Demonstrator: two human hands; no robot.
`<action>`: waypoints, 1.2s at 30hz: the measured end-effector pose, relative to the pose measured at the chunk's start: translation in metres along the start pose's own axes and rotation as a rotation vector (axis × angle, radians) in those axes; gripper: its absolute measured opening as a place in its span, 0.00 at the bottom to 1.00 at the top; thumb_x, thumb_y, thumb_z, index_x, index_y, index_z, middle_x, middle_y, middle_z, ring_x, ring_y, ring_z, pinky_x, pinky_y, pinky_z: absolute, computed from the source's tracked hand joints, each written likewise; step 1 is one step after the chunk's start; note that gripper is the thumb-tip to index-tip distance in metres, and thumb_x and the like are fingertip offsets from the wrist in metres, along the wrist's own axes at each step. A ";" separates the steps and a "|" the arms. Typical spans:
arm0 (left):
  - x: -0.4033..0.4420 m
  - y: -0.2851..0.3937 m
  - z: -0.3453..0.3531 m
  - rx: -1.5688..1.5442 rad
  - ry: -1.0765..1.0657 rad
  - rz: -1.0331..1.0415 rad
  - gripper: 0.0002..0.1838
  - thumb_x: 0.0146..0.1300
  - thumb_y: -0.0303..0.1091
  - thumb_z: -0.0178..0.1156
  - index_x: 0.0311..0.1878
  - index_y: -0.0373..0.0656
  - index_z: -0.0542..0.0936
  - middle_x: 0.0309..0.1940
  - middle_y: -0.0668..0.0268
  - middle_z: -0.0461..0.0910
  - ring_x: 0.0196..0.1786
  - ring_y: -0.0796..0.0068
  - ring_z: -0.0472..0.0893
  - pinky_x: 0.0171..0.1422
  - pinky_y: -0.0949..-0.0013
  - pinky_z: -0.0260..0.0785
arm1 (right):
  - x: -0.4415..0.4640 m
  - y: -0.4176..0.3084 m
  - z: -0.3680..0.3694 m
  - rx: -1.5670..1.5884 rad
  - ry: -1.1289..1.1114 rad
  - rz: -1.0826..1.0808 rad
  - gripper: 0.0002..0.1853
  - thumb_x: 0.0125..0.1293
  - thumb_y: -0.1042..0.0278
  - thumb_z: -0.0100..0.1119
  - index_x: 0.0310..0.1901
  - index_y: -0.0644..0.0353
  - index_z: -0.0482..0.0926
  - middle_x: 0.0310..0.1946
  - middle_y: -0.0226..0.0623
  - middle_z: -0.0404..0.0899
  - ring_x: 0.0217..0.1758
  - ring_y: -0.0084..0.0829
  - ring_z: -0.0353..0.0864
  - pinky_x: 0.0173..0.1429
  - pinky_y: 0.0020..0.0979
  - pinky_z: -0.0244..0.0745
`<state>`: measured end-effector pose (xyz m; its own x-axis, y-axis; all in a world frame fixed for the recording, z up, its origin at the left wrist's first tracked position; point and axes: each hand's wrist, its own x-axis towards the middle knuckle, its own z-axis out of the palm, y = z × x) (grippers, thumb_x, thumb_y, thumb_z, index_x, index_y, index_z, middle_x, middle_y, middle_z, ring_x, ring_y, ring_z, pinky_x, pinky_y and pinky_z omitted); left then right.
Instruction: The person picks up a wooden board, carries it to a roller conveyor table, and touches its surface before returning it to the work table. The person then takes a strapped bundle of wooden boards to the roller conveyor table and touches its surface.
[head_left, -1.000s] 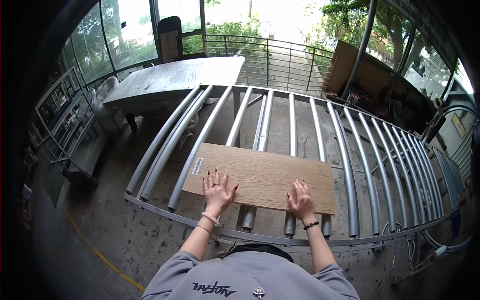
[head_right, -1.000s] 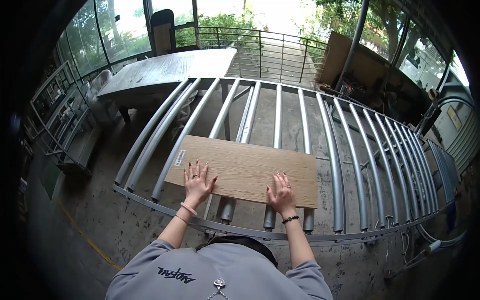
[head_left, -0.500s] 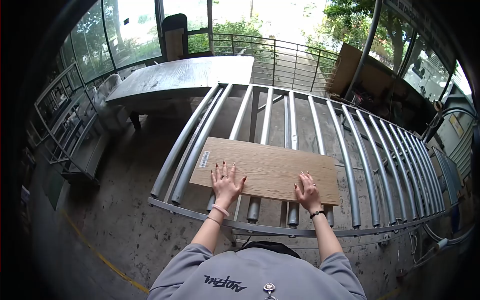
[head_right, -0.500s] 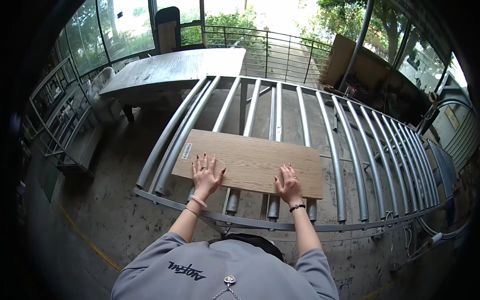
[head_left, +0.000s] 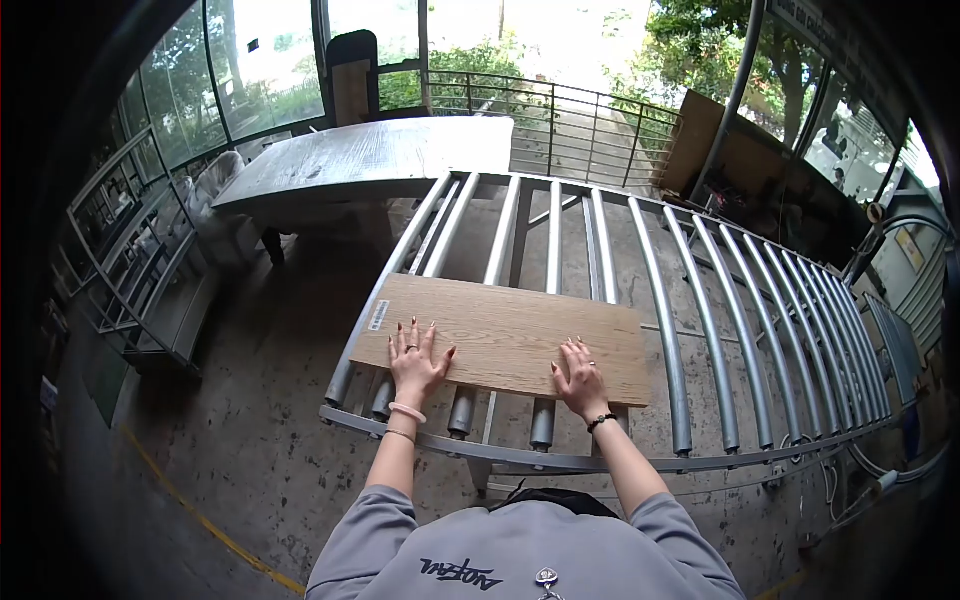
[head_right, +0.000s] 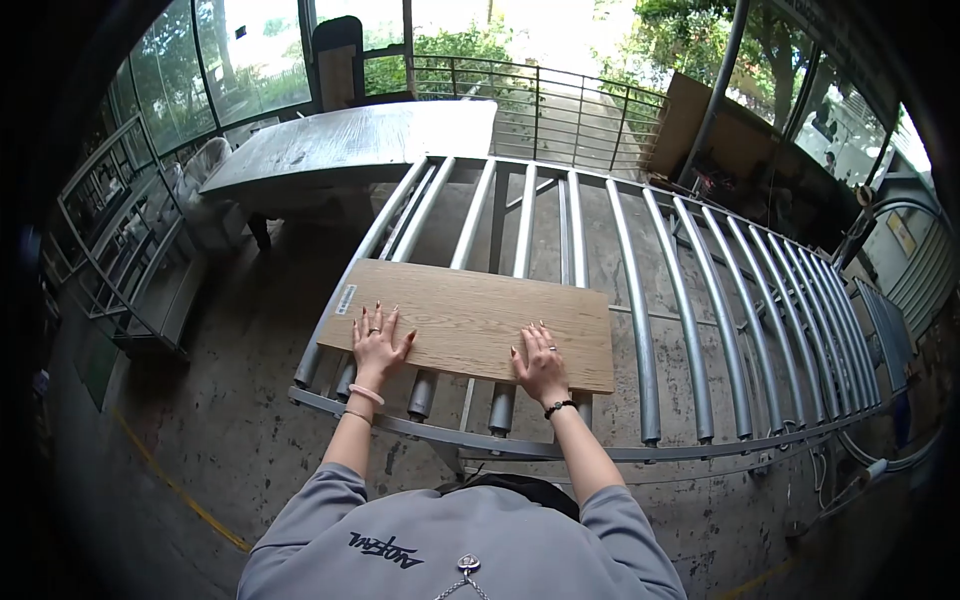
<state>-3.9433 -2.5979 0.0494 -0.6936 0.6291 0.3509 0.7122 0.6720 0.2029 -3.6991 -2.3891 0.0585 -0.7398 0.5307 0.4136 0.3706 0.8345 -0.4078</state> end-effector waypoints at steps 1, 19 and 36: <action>0.003 -0.007 -0.001 0.007 -0.002 -0.001 0.36 0.61 0.66 0.46 0.68 0.57 0.66 0.72 0.58 0.55 0.74 0.49 0.50 0.76 0.47 0.35 | 0.002 -0.006 0.004 0.008 0.005 -0.008 0.24 0.63 0.60 0.52 0.58 0.66 0.71 0.60 0.50 0.69 0.69 0.47 0.61 0.71 0.40 0.59; -0.006 0.033 0.000 0.027 -0.024 0.023 0.36 0.63 0.64 0.43 0.69 0.54 0.64 0.72 0.55 0.54 0.75 0.47 0.48 0.76 0.46 0.34 | -0.008 0.028 -0.019 0.035 0.012 0.081 0.24 0.62 0.61 0.51 0.59 0.62 0.70 0.61 0.44 0.71 0.69 0.42 0.63 0.70 0.38 0.60; -0.035 0.196 0.019 0.008 -0.048 0.022 0.36 0.64 0.65 0.41 0.69 0.54 0.64 0.72 0.53 0.52 0.75 0.48 0.45 0.75 0.45 0.32 | -0.077 0.138 -0.105 -0.192 0.116 0.057 0.27 0.63 0.60 0.51 0.62 0.63 0.67 0.67 0.47 0.62 0.73 0.45 0.55 0.74 0.40 0.51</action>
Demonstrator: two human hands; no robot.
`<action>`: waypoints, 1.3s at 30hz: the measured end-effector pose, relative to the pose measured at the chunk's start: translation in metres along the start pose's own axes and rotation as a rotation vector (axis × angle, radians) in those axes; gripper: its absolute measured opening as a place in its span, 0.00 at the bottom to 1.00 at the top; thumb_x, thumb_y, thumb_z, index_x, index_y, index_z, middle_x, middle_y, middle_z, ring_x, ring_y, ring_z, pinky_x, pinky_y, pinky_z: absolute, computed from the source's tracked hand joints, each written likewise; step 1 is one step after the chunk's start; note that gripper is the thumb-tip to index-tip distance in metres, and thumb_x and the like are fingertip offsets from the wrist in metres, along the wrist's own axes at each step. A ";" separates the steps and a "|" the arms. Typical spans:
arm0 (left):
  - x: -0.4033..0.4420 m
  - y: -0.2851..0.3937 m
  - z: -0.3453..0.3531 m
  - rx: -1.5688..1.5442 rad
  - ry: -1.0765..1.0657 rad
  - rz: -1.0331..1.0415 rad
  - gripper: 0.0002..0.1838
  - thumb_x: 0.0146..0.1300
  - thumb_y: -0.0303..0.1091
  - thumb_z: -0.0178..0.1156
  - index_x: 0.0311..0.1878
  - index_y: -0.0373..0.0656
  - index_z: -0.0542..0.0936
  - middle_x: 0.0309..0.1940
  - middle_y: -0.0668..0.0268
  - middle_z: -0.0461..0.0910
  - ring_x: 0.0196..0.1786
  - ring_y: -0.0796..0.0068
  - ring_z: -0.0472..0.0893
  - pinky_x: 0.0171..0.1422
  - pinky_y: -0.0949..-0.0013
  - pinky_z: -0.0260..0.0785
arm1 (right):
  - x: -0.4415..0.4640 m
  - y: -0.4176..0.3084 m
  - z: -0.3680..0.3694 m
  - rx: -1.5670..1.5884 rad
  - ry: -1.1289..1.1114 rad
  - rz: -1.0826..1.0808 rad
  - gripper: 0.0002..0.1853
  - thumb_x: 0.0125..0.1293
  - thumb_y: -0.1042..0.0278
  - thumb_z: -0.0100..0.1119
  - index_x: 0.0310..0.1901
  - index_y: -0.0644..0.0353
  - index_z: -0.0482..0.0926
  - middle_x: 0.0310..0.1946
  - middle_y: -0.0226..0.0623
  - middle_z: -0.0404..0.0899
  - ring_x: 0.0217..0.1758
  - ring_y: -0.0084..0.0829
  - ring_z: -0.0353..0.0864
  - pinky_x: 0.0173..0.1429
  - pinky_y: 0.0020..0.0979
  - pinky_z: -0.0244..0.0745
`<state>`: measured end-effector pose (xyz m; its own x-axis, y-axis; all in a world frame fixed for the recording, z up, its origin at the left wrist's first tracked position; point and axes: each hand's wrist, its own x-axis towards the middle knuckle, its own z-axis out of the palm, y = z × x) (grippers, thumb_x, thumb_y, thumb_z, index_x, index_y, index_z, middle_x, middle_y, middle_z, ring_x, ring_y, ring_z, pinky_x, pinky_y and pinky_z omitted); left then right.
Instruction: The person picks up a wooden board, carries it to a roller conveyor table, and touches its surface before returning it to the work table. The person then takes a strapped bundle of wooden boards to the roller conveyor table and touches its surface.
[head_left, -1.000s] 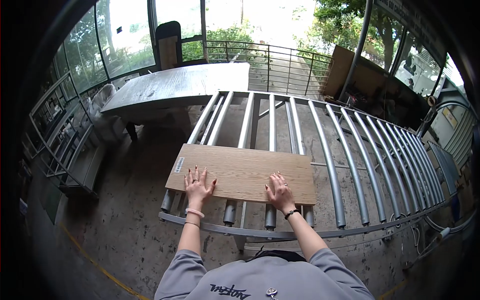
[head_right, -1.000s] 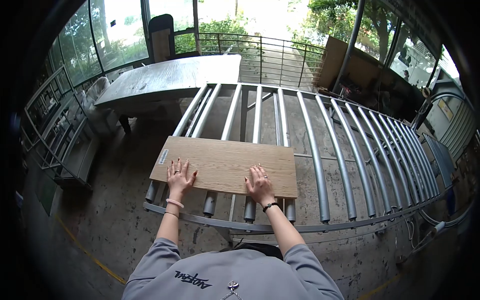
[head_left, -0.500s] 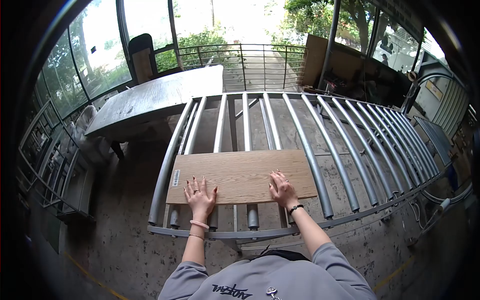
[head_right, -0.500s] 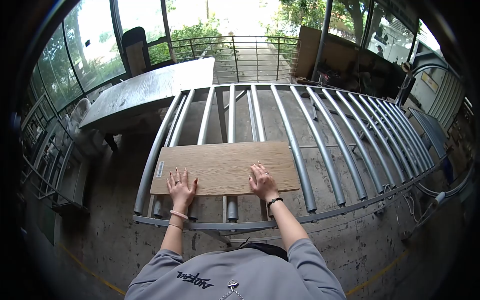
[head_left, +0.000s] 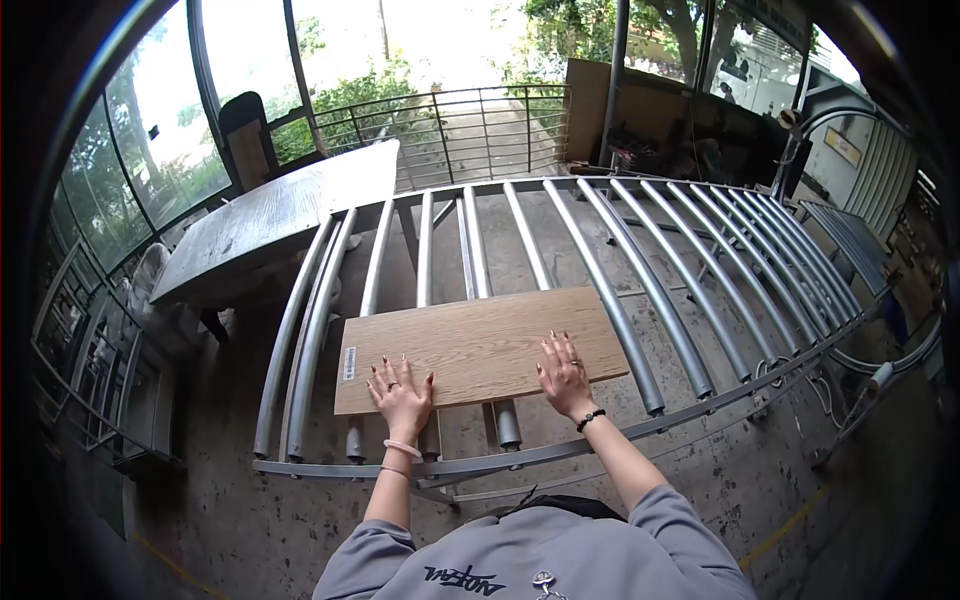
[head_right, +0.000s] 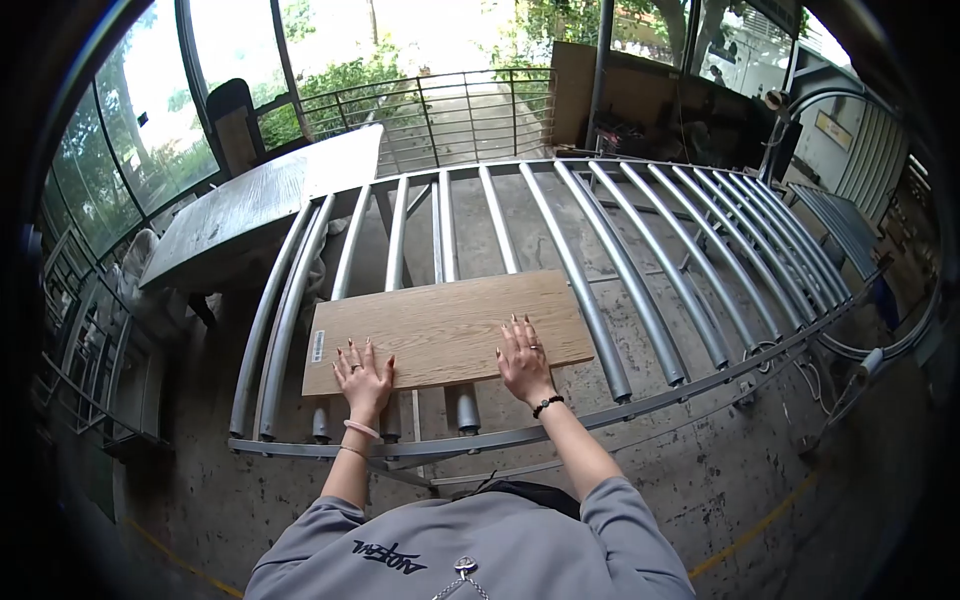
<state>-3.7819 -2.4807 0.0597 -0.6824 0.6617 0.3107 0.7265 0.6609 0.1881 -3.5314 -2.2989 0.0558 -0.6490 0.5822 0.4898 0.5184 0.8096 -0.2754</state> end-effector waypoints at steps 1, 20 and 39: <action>-0.003 0.012 0.002 0.001 -0.004 -0.005 0.36 0.64 0.65 0.41 0.69 0.54 0.64 0.73 0.53 0.52 0.75 0.48 0.45 0.75 0.45 0.32 | -0.010 -0.001 -0.012 -0.021 0.019 0.003 0.28 0.63 0.59 0.51 0.63 0.63 0.66 0.67 0.47 0.60 0.73 0.46 0.53 0.75 0.40 0.48; -0.024 0.167 0.031 0.034 0.023 0.013 0.34 0.64 0.63 0.43 0.68 0.53 0.65 0.71 0.52 0.55 0.74 0.47 0.49 0.75 0.44 0.33 | -0.089 0.132 -0.092 -0.081 -0.178 0.021 0.34 0.65 0.52 0.50 0.67 0.65 0.60 0.71 0.44 0.56 0.75 0.38 0.52 0.76 0.40 0.44; -0.051 0.346 0.061 0.051 0.050 0.034 0.34 0.65 0.62 0.42 0.68 0.50 0.65 0.71 0.50 0.55 0.74 0.44 0.49 0.74 0.42 0.34 | -0.117 0.289 -0.164 -0.108 -0.164 0.159 0.30 0.64 0.56 0.49 0.67 0.57 0.63 0.71 0.33 0.57 0.75 0.30 0.52 0.77 0.44 0.42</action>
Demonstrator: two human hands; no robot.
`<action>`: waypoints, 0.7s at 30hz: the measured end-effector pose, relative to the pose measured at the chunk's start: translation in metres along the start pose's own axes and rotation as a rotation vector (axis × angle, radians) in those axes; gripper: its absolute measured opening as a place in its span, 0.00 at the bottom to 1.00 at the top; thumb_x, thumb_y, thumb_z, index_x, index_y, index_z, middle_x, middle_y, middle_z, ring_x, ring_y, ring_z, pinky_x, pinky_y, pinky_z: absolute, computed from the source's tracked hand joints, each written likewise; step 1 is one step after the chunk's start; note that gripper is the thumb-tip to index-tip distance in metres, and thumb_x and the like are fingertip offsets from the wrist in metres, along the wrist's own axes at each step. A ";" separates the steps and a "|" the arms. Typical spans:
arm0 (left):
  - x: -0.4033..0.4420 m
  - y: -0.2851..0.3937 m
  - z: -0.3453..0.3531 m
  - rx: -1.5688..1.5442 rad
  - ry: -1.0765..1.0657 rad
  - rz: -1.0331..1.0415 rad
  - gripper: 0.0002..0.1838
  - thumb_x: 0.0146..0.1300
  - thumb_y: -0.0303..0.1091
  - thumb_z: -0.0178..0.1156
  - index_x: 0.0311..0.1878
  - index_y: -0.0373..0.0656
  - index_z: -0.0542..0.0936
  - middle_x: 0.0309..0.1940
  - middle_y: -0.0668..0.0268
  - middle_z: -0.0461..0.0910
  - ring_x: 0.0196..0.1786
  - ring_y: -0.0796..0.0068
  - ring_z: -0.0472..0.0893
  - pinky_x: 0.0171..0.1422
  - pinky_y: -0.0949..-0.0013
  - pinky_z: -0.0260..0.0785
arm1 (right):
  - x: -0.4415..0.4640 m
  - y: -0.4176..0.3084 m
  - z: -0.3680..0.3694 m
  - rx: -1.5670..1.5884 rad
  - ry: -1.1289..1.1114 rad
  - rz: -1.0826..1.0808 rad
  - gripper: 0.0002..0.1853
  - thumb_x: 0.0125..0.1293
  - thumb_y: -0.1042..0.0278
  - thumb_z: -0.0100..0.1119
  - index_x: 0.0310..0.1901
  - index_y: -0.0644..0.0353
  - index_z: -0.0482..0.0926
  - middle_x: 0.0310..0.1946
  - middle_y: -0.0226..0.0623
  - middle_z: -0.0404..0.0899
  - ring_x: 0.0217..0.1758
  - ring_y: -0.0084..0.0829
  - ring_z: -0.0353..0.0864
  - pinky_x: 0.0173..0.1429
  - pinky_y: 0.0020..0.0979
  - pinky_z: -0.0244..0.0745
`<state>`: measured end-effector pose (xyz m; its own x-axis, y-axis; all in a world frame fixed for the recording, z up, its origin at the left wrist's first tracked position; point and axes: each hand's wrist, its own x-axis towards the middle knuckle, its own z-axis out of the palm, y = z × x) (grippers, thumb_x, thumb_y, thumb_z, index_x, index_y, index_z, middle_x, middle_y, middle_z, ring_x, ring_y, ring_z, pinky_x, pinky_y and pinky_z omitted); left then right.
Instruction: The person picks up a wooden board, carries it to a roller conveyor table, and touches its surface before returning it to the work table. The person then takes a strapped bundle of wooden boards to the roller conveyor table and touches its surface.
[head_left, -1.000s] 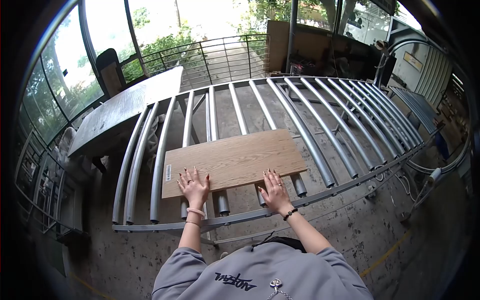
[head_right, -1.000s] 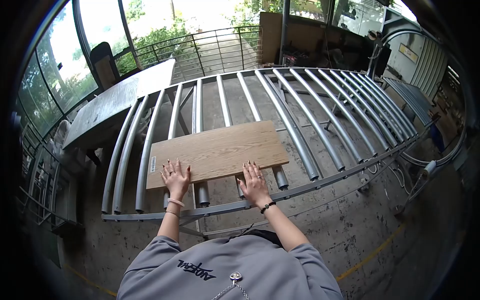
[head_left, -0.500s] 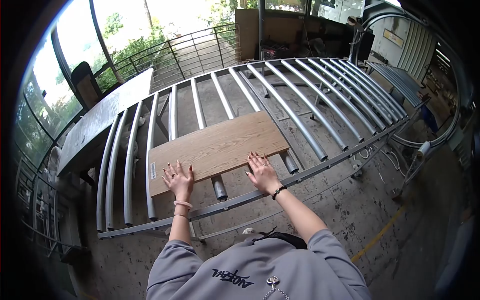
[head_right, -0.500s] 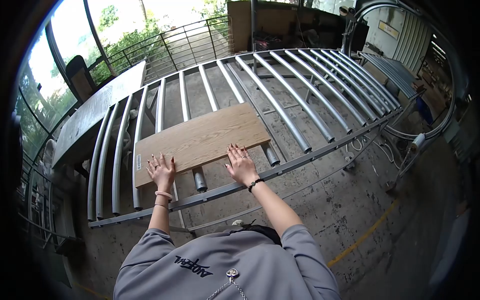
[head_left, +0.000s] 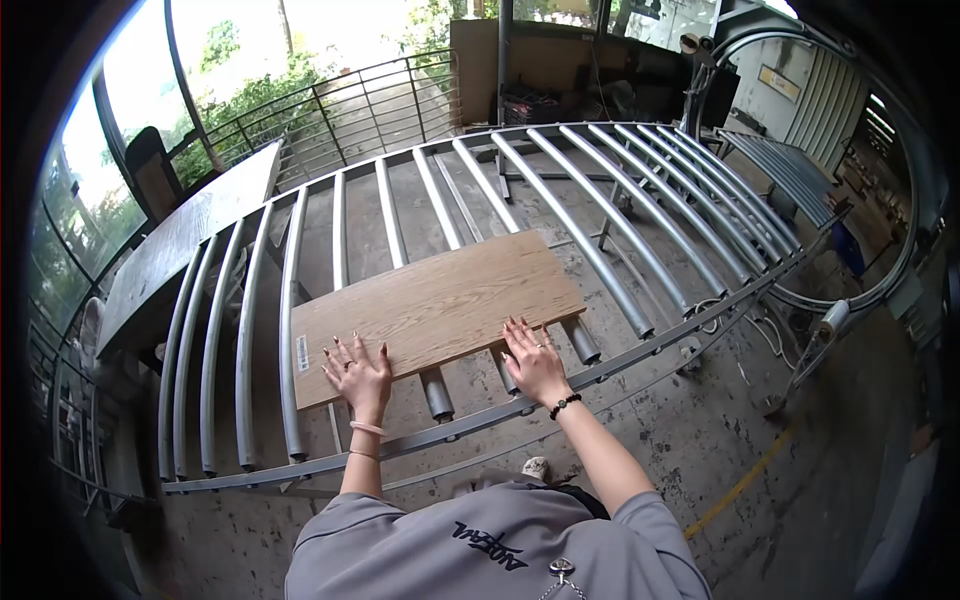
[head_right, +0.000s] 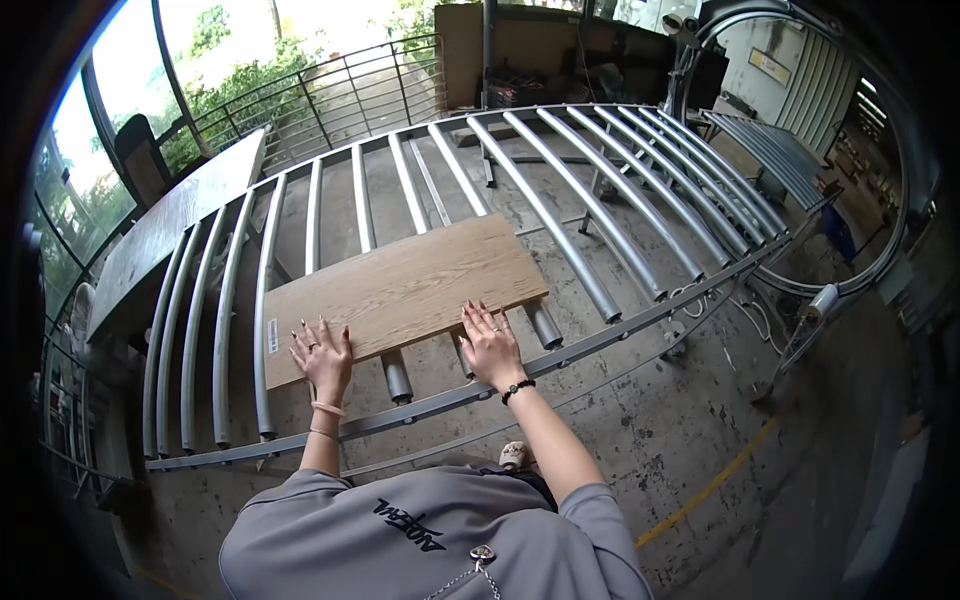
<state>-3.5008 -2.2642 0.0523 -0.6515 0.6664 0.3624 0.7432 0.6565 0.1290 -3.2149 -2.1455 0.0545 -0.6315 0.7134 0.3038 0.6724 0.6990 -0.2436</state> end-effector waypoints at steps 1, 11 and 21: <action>-0.003 0.013 0.001 0.011 -0.001 0.003 0.34 0.65 0.61 0.42 0.68 0.50 0.65 0.71 0.50 0.55 0.74 0.44 0.49 0.74 0.42 0.34 | 0.001 0.014 -0.004 0.007 0.007 0.004 0.30 0.64 0.56 0.49 0.67 0.57 0.63 0.71 0.33 0.57 0.75 0.30 0.52 0.77 0.44 0.42; -0.022 0.159 0.008 0.006 -0.024 0.042 0.35 0.66 0.61 0.43 0.69 0.48 0.64 0.71 0.49 0.55 0.74 0.43 0.49 0.74 0.42 0.35 | -0.017 0.141 -0.045 0.039 0.023 0.078 0.28 0.64 0.59 0.50 0.65 0.58 0.67 0.70 0.33 0.60 0.75 0.33 0.52 0.76 0.44 0.43; -0.039 0.268 0.020 -0.033 -0.070 0.068 0.39 0.64 0.64 0.43 0.70 0.45 0.60 0.72 0.45 0.48 0.74 0.39 0.42 0.72 0.37 0.32 | -0.025 0.231 -0.074 0.097 0.108 0.233 0.27 0.64 0.61 0.50 0.65 0.58 0.67 0.69 0.33 0.61 0.75 0.35 0.53 0.76 0.44 0.43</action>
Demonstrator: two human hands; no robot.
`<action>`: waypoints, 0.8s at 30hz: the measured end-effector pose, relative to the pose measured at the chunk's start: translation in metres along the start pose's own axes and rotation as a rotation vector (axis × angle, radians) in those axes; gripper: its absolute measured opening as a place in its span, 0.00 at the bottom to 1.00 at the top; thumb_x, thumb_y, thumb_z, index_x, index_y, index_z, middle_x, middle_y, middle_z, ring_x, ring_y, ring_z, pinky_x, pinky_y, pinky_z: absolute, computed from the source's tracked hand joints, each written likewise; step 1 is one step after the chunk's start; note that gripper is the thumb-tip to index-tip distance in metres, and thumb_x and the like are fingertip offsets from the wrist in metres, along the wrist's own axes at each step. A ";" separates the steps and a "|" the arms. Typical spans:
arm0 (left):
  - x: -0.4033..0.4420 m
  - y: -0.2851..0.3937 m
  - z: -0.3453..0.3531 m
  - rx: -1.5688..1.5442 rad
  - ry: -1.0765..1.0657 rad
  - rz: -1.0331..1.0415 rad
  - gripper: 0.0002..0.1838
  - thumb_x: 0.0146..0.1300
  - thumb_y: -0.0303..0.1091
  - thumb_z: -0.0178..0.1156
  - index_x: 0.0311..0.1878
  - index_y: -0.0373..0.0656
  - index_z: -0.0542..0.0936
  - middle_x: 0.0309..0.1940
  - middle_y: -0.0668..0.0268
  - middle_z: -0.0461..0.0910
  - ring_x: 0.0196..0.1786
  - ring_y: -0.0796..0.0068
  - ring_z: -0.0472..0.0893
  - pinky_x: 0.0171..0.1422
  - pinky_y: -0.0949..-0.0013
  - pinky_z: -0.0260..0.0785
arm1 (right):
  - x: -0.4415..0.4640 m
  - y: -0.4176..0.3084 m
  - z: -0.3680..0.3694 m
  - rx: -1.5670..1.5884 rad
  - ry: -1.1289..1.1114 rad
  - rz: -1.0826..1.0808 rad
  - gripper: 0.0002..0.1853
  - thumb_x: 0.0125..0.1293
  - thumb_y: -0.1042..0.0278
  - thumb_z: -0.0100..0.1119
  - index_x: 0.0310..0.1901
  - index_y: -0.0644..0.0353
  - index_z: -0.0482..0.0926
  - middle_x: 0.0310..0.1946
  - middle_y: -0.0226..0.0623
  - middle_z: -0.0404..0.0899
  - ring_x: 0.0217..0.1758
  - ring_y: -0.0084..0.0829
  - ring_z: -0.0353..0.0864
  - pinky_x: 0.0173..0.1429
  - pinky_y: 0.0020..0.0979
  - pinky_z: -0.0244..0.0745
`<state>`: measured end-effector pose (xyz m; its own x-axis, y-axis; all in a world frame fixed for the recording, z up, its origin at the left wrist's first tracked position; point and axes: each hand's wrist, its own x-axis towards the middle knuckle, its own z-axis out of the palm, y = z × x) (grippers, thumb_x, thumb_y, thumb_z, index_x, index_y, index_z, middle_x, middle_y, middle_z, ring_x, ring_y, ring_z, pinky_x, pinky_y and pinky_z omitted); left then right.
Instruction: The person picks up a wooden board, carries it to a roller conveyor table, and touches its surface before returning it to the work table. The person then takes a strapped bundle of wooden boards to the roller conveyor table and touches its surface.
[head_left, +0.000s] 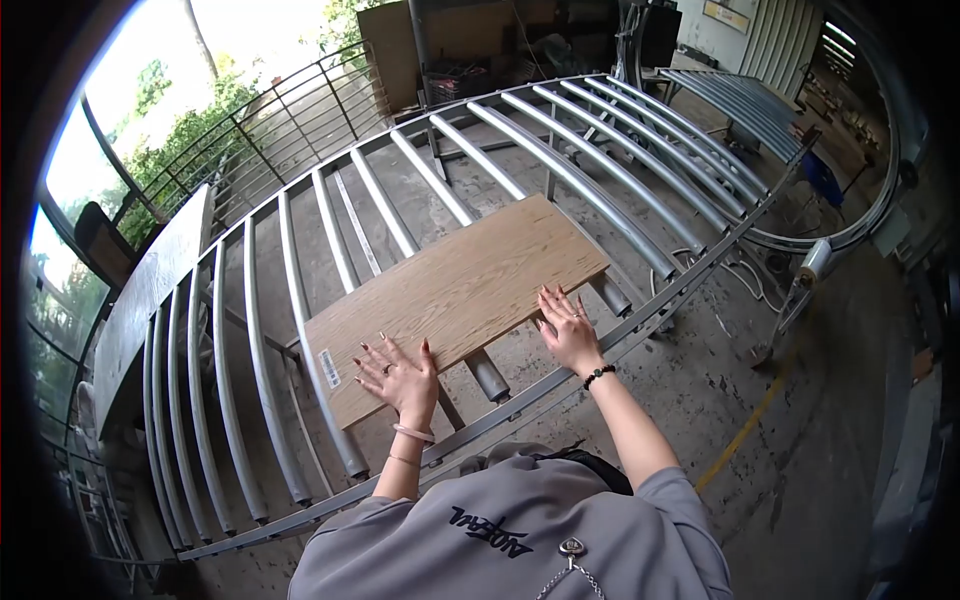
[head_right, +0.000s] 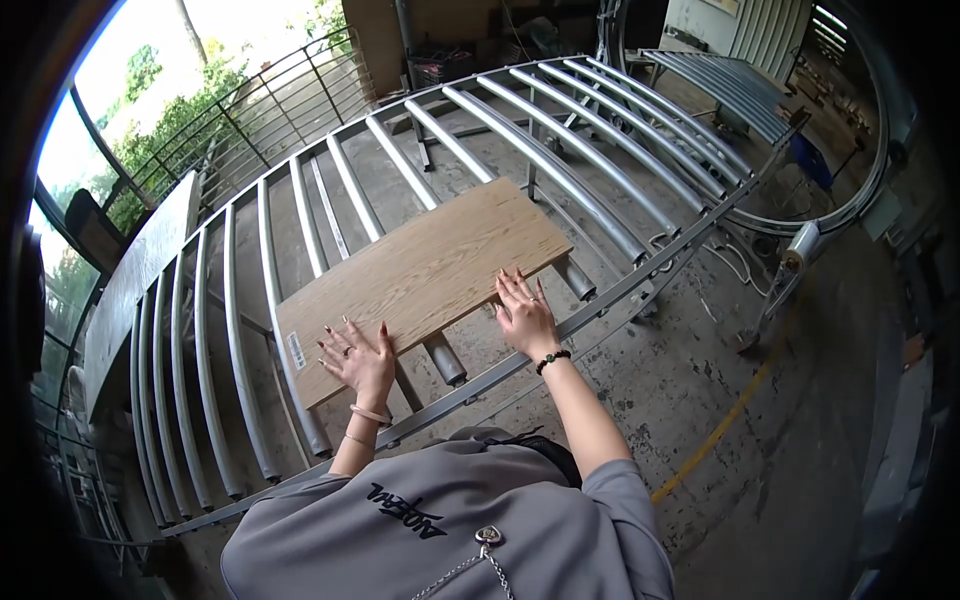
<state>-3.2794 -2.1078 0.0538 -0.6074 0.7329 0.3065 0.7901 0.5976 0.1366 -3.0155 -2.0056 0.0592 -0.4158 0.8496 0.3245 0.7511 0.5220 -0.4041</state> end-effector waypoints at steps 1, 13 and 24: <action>0.000 0.009 0.002 -0.002 -0.001 0.002 0.40 0.63 0.64 0.44 0.70 0.45 0.60 0.72 0.44 0.48 0.74 0.38 0.42 0.72 0.36 0.31 | 0.002 0.009 -0.003 0.001 0.004 0.009 0.27 0.64 0.61 0.50 0.64 0.58 0.68 0.69 0.33 0.61 0.75 0.35 0.53 0.76 0.44 0.43; -0.001 0.118 0.009 -0.004 -0.109 -0.034 0.42 0.64 0.66 0.40 0.72 0.45 0.56 0.73 0.46 0.46 0.75 0.40 0.37 0.72 0.36 0.28 | 0.023 0.123 -0.044 -0.007 -0.013 -0.074 0.26 0.65 0.60 0.50 0.65 0.57 0.68 0.69 0.32 0.61 0.74 0.36 0.53 0.76 0.46 0.42; -0.005 0.248 0.022 -0.016 -0.085 -0.058 0.41 0.63 0.65 0.42 0.71 0.46 0.59 0.73 0.47 0.48 0.75 0.40 0.41 0.73 0.37 0.29 | 0.044 0.236 -0.093 -0.051 -0.127 -0.073 0.31 0.64 0.57 0.50 0.69 0.55 0.60 0.72 0.30 0.55 0.76 0.35 0.49 0.76 0.48 0.42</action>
<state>-3.0821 -1.9558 0.0651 -0.6568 0.7222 0.2169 0.7539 0.6355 0.1668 -2.8090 -1.8524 0.0575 -0.5298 0.8137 0.2393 0.7400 0.5813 -0.3384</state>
